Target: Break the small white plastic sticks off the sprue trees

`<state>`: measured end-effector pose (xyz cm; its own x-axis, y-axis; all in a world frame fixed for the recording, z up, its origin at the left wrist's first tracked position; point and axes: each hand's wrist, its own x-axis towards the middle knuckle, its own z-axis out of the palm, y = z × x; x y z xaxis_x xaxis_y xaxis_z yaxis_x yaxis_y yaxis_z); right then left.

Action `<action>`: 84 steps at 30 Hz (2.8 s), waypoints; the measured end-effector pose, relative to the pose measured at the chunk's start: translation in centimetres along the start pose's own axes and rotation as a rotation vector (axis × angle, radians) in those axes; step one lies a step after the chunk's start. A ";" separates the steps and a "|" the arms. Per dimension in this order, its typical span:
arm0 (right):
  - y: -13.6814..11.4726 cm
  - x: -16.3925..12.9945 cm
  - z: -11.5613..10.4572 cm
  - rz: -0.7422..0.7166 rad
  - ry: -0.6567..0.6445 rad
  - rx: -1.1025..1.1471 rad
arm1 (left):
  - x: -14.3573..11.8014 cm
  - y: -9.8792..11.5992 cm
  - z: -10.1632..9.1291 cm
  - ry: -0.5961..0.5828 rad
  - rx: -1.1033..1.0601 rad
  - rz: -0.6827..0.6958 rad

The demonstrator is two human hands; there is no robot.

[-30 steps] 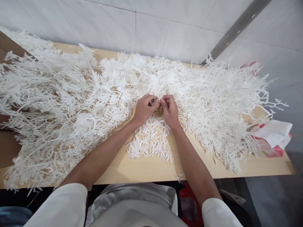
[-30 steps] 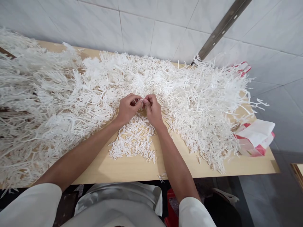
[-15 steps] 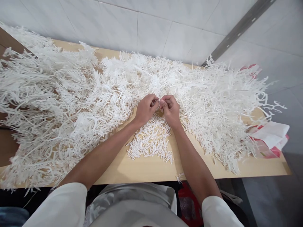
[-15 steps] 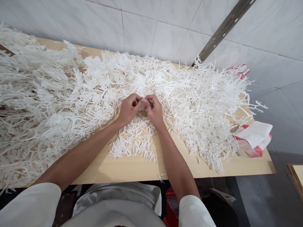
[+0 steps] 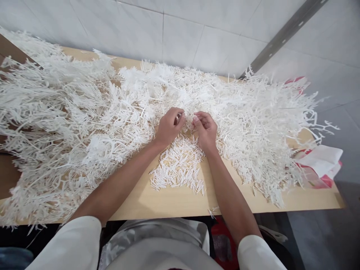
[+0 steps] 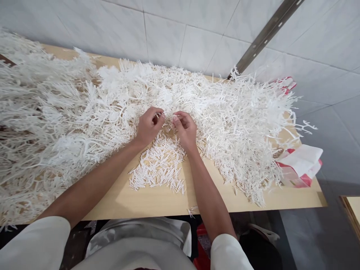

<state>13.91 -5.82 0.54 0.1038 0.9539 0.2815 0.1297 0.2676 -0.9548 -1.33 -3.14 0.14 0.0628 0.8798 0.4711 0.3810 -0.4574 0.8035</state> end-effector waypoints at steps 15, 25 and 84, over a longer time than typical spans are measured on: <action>0.1 -0.1 0.8 0.049 -0.064 -0.130 | -0.3 0.7 0.1 -0.092 0.088 0.113; -0.5 0.1 0.4 0.053 -0.188 -0.147 | -0.2 0.7 0.0 -0.129 0.035 0.022; -0.7 -0.4 0.8 -0.095 0.001 -0.327 | 0.5 -0.2 -0.4 -0.235 -0.126 -0.050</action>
<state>12.96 -6.26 0.98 0.0774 0.9266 0.3679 0.4483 0.2973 -0.8430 -1.74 -2.65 0.32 0.2647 0.9010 0.3437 0.2721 -0.4118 0.8697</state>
